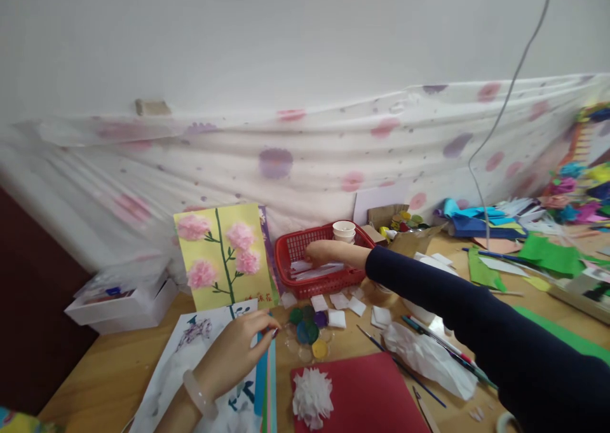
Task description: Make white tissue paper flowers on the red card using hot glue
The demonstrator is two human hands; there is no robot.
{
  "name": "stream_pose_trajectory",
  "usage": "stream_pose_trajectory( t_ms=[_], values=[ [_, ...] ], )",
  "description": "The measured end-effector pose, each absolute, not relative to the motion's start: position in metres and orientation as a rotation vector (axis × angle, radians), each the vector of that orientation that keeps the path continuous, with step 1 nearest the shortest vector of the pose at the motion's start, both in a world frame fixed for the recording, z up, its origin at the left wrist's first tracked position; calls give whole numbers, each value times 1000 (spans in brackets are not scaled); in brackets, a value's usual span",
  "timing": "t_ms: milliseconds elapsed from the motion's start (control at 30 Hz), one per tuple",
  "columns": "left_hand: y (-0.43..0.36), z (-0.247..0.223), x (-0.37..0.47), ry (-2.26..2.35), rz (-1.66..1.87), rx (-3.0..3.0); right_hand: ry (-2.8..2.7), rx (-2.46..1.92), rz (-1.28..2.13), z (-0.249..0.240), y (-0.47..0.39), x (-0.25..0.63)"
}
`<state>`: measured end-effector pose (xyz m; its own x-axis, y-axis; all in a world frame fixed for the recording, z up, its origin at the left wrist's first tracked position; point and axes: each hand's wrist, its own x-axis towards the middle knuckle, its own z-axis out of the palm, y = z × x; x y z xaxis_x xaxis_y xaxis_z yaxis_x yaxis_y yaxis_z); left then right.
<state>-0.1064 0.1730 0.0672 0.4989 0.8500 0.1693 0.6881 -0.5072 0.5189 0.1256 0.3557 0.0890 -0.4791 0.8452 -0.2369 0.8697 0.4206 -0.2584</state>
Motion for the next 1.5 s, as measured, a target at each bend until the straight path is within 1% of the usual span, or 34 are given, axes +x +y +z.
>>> stream_pose_trajectory(
  t_ms=[200,467,600,733,833,900,967,1033,1100,1167,1233,1333,1400,1500],
  values=[
    [162,66,-102,1304,346,2327,2482,1647,-580,72,351,108],
    [161,64,-95,1298,312,2299,2505,1705,-646,69,353,109],
    [157,66,-95,1291,270,2279,2651,1654,-650,82,354,114],
    [155,66,-98,1301,303,2266,2842,1576,-647,114,359,123],
    [153,69,-97,1355,465,2236,3016,1567,-611,152,352,130],
    [150,77,-91,1423,699,2160,3168,1564,-598,180,333,133],
    [145,90,-78,1444,972,2051,3416,1329,-765,203,300,132],
    [138,107,-60,1392,1191,1971,3445,1021,-924,220,259,129],
    [130,123,-39,1344,1304,1965,3423,829,-992,231,216,125],
    [119,132,-23,1336,1328,1986,3377,783,-1032,239,178,129],
    [108,132,-14,1306,1335,1967,3386,918,-980,242,148,147],
    [88,114,-16,1217,1370,1792,3410,1397,-623,231,107,199],
    [76,97,-23,1191,1356,1654,3344,1856,-480,208,73,242],
    [61,73,-36,1210,1302,1590,2956,2853,-113,149,9,299]
  ],
)
